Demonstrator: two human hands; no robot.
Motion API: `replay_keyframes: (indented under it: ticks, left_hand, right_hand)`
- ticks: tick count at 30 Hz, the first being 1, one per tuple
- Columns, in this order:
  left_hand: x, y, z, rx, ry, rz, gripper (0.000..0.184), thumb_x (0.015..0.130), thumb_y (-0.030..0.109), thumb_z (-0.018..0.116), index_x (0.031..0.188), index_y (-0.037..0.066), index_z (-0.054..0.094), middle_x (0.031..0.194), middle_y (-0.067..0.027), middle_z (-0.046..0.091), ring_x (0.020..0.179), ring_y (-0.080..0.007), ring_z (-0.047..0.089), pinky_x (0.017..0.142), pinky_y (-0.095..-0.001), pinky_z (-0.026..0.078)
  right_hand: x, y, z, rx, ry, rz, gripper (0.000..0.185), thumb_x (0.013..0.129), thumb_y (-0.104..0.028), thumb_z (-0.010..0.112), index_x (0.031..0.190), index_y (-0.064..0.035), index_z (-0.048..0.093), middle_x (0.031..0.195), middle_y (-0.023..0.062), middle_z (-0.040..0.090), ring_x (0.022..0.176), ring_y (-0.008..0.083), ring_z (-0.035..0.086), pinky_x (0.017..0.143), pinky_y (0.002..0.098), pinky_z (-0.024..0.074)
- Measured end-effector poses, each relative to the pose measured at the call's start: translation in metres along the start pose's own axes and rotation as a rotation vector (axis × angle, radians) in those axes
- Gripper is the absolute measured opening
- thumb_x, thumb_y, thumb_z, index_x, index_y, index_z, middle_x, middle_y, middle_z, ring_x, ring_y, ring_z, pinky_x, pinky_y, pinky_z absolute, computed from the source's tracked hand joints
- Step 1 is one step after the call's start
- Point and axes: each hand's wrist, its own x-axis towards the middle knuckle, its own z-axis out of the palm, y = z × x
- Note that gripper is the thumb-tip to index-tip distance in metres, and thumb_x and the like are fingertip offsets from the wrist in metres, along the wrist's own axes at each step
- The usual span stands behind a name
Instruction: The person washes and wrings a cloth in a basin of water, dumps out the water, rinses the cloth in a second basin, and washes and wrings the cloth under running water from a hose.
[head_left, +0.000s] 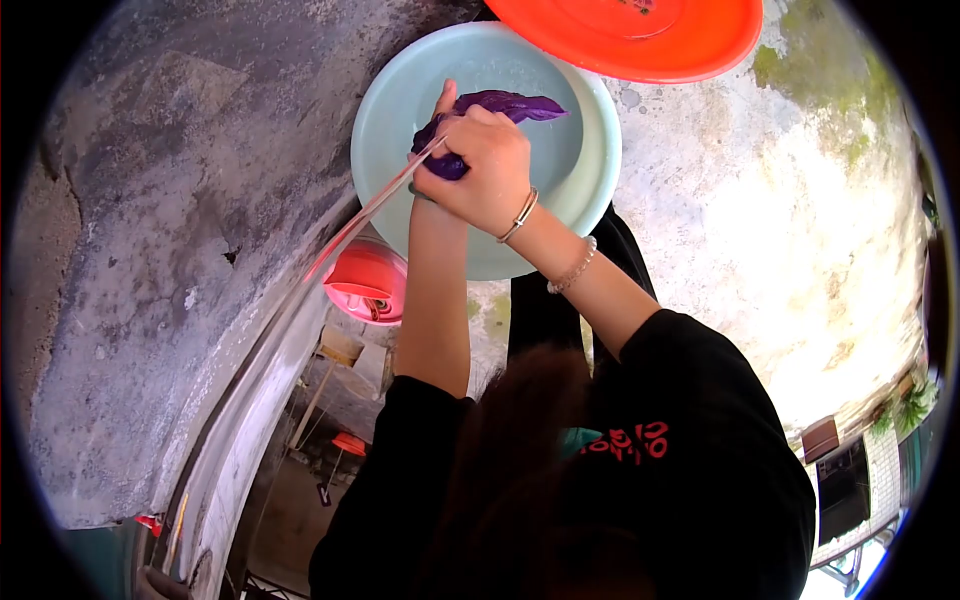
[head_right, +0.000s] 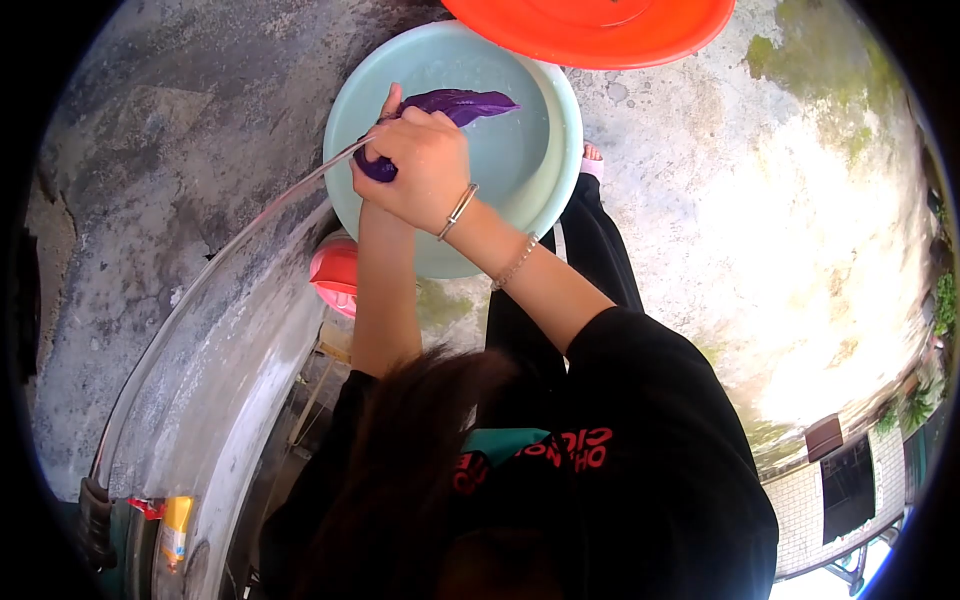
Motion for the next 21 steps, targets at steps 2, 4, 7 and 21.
replay_keyframes:
  ticks: [2,4,7,21]
  left_hand:
    - [0.007,-0.012,-0.010,-0.189,0.020,-0.135,0.032,0.092,0.032,0.045,0.112,0.008,0.053,0.112,-0.0076,0.057,0.101,-0.0202,0.056,0.086,-0.0346,0.045]
    - [0.008,-0.022,0.000,0.014,0.230,-0.103,0.026,0.090,0.033,0.048,0.101,0.011,0.055,0.097,-0.0021,0.060,0.089,-0.0161,0.058,0.075,-0.0310,0.048]
    - [0.005,-0.023,0.031,0.377,0.659,0.023,0.027,0.091,0.030,0.048,0.099,0.005,0.056,0.091,-0.0026,0.061,0.079,-0.0144,0.062,0.069,-0.0281,0.051]
    - [0.020,-0.007,0.082,1.506,0.229,0.067,0.025,0.085,0.029,0.060,0.087,0.004,0.062,0.082,-0.0026,0.060,0.079,-0.0129,0.056,0.071,-0.0261,0.044]
  right_hand:
    - [0.007,0.011,0.005,-0.042,0.079,0.222,0.024,0.063,-0.020,0.074,0.062,-0.0082,0.053,0.062,0.0037,0.059,0.057,0.0228,0.056,0.054,0.0320,0.0443]
    - [0.016,0.024,0.009,-0.066,0.096,0.480,0.023,0.066,-0.027,0.069,0.061,-0.0095,0.055,0.055,0.0057,0.057,0.054,0.0250,0.057,0.052,0.0368,0.0463]
    - [0.023,0.063,0.010,0.180,0.059,0.871,0.024,0.067,-0.029,0.070,0.063,-0.0092,0.057,0.056,0.0066,0.056,0.055,0.0205,0.057,0.054,0.0332,0.0464]
    - [-0.007,0.090,-0.017,1.556,0.008,1.048,0.033,0.089,-0.042,0.045,0.098,-0.0124,0.055,0.099,0.0004,0.060,0.094,0.0145,0.056,0.084,0.0324,0.0420]
